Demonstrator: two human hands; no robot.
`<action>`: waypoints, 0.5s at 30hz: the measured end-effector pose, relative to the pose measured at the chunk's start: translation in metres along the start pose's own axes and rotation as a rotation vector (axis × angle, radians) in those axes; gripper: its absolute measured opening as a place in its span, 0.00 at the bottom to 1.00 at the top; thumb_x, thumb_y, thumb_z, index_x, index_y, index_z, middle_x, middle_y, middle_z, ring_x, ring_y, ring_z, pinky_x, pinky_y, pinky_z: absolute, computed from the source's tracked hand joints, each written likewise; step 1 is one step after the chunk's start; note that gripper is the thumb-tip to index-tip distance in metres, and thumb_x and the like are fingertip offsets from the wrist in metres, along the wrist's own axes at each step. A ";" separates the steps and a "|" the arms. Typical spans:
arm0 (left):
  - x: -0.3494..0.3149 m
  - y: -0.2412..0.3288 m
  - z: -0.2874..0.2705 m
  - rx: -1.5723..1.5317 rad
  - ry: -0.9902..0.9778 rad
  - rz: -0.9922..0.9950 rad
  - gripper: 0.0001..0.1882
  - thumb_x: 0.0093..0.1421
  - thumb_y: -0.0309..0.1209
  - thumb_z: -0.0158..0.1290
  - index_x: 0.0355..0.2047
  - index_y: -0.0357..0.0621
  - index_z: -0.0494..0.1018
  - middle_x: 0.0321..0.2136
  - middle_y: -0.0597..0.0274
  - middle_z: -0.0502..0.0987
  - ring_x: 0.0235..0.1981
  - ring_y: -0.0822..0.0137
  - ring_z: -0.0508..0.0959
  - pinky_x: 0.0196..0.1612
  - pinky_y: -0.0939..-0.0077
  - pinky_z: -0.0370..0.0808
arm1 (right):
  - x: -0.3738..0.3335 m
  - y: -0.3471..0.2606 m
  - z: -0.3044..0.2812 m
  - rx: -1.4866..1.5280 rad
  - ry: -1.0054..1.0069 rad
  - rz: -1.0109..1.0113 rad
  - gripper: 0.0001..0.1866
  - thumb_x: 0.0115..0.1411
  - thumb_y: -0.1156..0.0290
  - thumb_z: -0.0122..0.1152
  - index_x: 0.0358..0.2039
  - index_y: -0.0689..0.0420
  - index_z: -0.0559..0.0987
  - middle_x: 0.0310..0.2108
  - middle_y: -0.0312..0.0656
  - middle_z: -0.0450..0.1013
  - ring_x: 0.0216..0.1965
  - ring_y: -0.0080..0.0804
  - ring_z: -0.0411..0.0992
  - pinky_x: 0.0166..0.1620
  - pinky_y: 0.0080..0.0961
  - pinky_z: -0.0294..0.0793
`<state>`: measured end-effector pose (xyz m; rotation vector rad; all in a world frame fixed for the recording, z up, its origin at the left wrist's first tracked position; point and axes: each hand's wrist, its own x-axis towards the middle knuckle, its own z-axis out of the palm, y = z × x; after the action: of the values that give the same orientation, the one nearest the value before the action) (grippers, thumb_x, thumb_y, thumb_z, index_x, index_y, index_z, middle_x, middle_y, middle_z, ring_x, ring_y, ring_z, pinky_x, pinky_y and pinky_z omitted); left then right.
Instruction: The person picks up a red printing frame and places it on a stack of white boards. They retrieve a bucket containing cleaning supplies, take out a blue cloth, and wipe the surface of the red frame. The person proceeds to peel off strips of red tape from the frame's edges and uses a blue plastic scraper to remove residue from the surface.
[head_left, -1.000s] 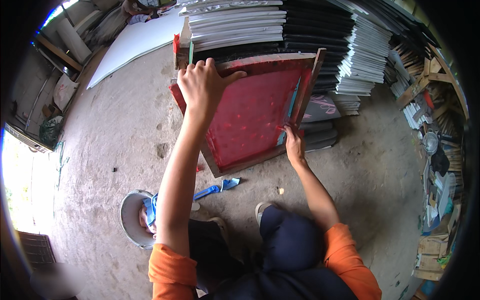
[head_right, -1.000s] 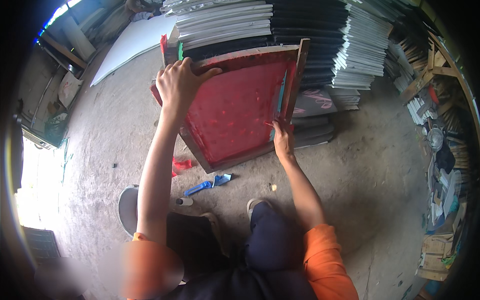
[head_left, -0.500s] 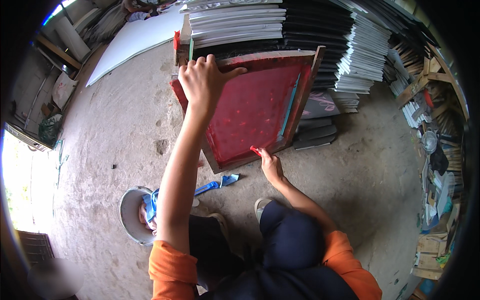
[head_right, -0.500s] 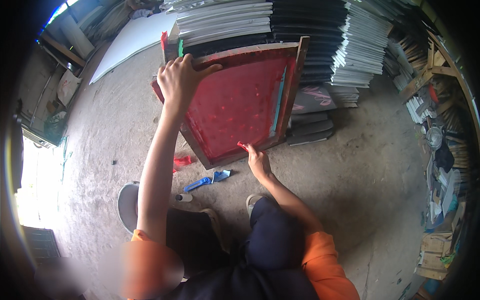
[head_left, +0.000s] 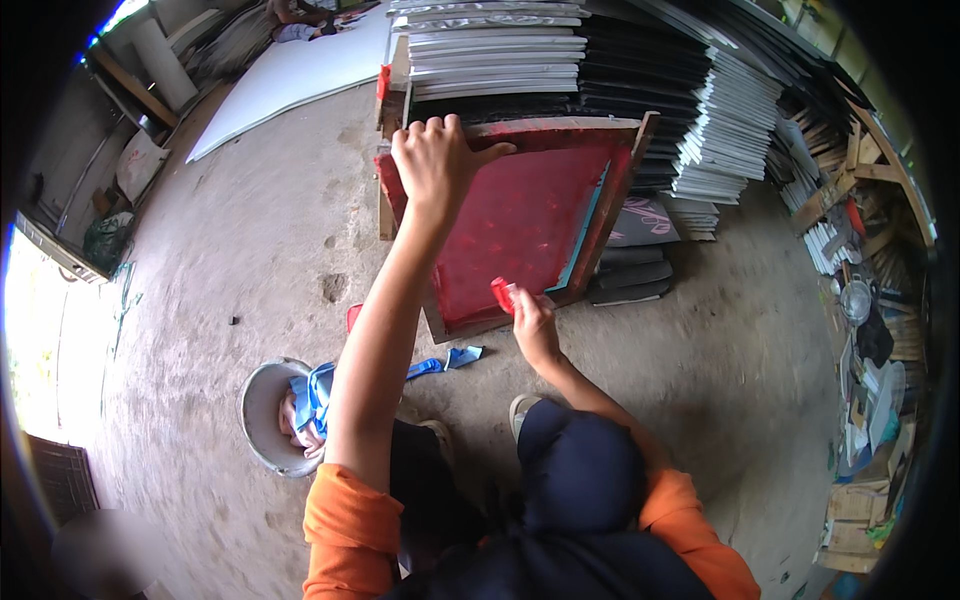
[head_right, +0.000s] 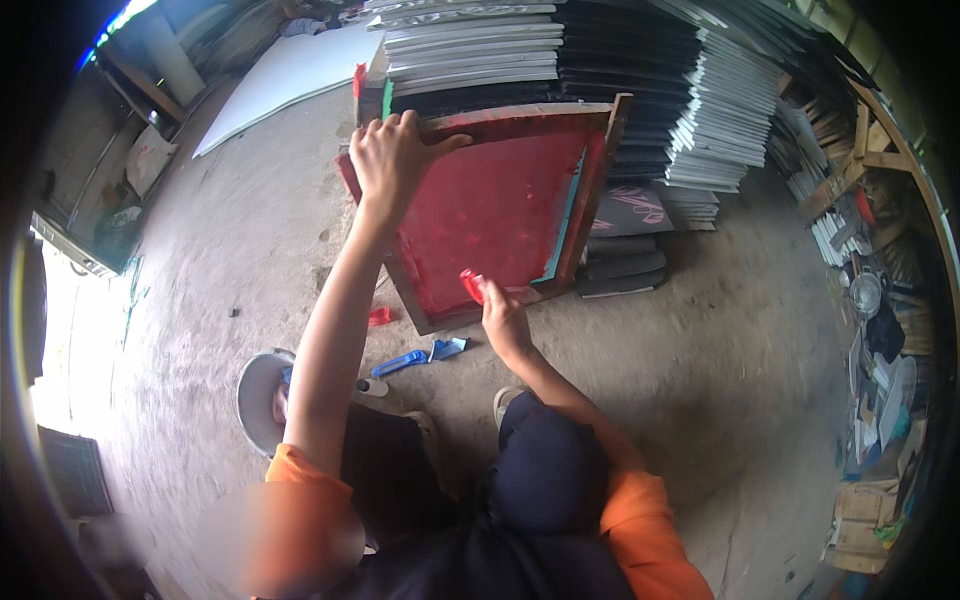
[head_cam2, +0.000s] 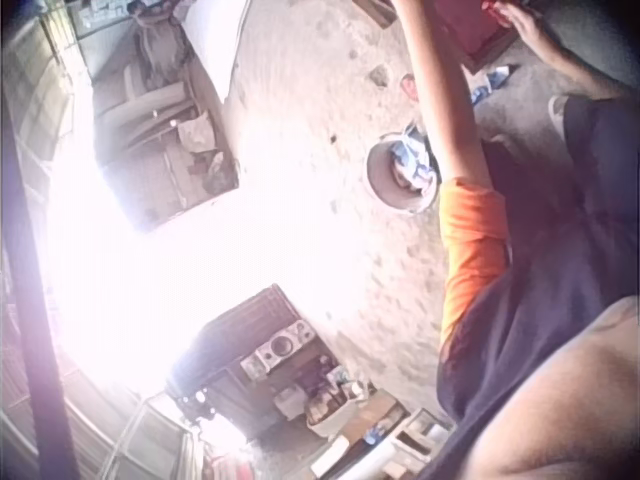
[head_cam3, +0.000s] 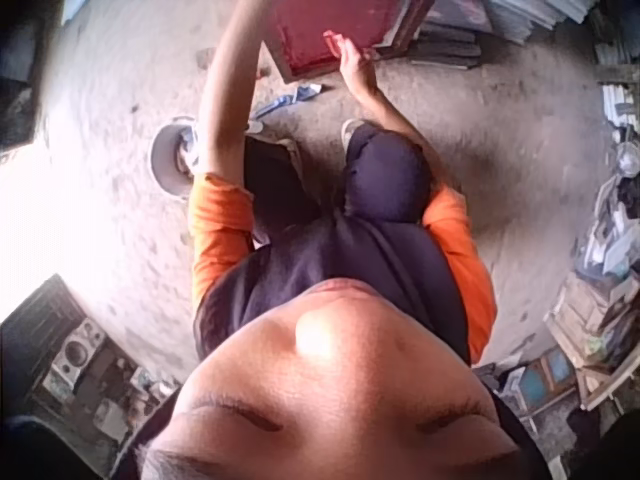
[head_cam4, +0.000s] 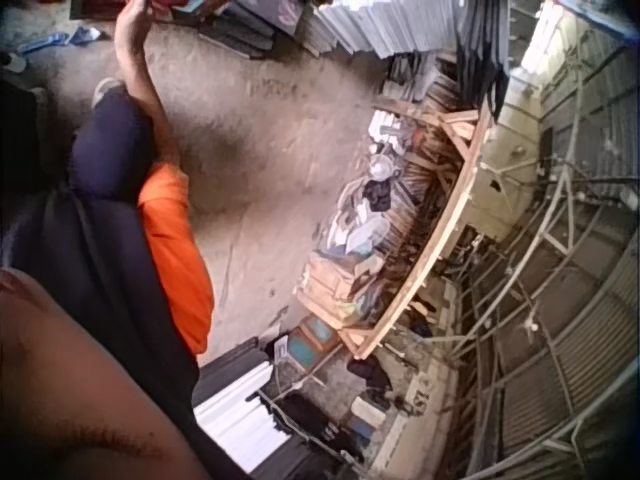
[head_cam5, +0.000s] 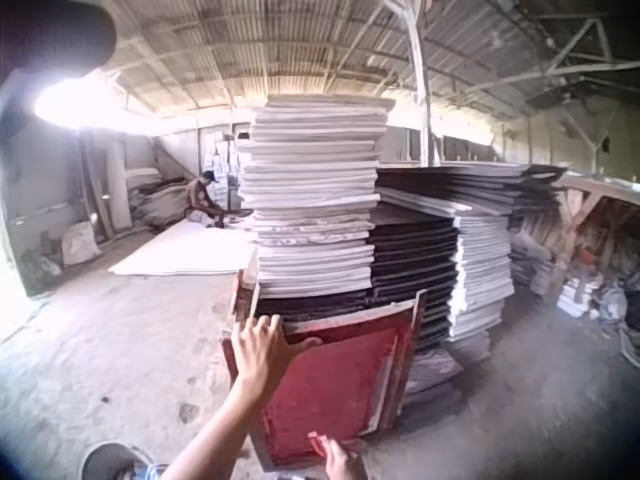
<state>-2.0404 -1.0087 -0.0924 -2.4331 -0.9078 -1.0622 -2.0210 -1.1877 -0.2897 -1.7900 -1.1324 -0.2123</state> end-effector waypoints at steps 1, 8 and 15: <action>0.000 0.000 -0.001 0.006 0.006 0.005 0.37 0.38 0.70 0.48 0.20 0.43 0.71 0.17 0.60 0.74 0.24 0.65 0.76 0.32 0.72 0.71 | 0.004 0.002 -0.001 0.005 0.008 0.044 0.05 0.57 0.75 0.49 0.32 0.62 0.72 0.23 0.52 0.69 0.27 0.50 0.68 0.30 0.39 0.66; 0.000 -0.008 -0.005 -0.074 0.043 0.071 0.32 0.43 0.62 0.53 0.29 0.42 0.66 0.17 0.59 0.73 0.23 0.63 0.76 0.32 0.69 0.71 | -0.008 0.063 0.002 0.076 -0.018 0.355 0.20 0.55 0.68 0.54 0.46 0.61 0.64 0.40 0.56 0.68 0.42 0.52 0.67 0.44 0.37 0.66; -0.002 -0.023 -0.021 -0.044 -0.056 0.175 0.26 0.47 0.56 0.52 0.37 0.50 0.69 0.27 0.62 0.75 0.34 0.63 0.76 0.34 0.65 0.70 | -0.025 0.115 0.012 -0.154 -0.132 0.317 0.31 0.48 0.63 0.63 0.49 0.61 0.62 0.49 0.58 0.60 0.50 0.53 0.59 0.50 0.42 0.61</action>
<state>-2.0679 -1.0031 -0.0787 -2.5361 -0.6795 -0.9658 -1.9497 -1.2038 -0.3832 -2.1171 -0.9253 0.0082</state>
